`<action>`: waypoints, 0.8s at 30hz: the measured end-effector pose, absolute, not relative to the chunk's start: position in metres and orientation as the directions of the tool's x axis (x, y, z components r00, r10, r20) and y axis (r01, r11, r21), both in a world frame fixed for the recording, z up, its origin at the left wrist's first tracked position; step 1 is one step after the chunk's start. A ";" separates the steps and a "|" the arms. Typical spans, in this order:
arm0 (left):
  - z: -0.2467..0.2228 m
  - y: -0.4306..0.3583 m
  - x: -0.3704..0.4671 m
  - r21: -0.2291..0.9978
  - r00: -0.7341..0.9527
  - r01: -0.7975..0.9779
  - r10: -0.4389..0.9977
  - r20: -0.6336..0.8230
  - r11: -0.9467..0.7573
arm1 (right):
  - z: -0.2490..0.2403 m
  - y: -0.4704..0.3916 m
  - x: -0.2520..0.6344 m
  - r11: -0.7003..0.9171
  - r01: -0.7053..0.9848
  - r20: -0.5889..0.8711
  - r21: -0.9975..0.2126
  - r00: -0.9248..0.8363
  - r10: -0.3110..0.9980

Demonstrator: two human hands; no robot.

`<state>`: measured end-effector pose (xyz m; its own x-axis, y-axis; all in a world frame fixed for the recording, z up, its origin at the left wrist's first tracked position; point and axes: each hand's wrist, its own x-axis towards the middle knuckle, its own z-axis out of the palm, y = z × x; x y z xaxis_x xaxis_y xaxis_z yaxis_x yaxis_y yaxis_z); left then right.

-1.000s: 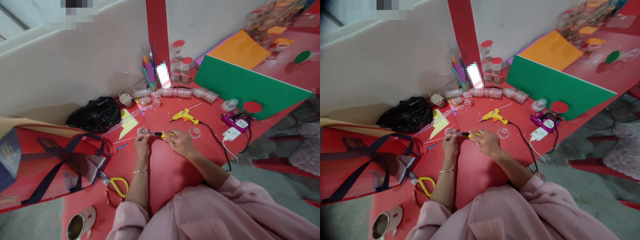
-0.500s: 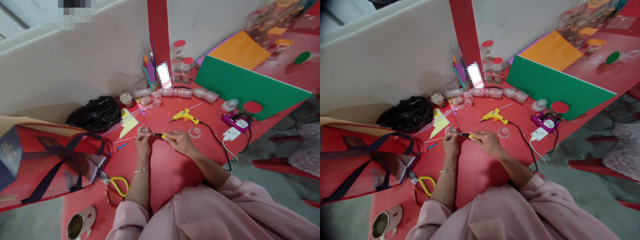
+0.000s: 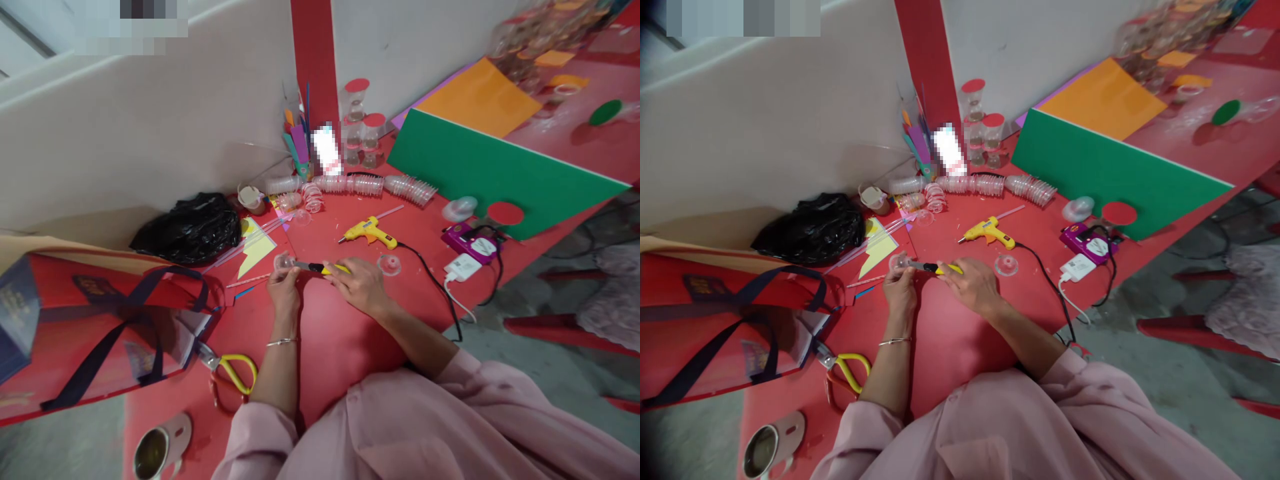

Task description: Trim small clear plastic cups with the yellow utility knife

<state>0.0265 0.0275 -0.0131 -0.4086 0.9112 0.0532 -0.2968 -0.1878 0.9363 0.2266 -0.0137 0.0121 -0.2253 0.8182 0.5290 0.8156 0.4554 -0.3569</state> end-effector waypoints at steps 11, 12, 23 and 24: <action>-0.013 0.030 0.029 0.902 -0.342 -0.397 0.939 0.027 -0.171 | 0.007 -0.010 0.226 0.365 0.578 0.328 -0.730 -0.172 0.929; -0.013 0.030 0.028 0.901 -0.340 -0.400 0.940 0.023 -0.167 | 0.008 -0.010 0.226 0.365 0.588 0.333 -0.722 -0.168 0.928; -0.012 0.028 0.025 0.865 -0.251 -0.493 0.967 -0.036 -0.096 | 0.007 -0.009 0.226 0.438 0.692 0.462 -0.574 -0.168 0.871; -0.011 0.028 0.026 0.867 -0.244 -0.489 0.969 -0.031 -0.095 | 0.007 -0.009 0.226 0.426 0.658 0.431 -0.621 -0.167 0.887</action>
<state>0.0260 0.0284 -0.0112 -0.2439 0.9693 -0.0311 -0.4889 -0.0952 0.8671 0.2259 -0.0093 0.0073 -0.1673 0.8868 0.4307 0.6579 0.4258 -0.6211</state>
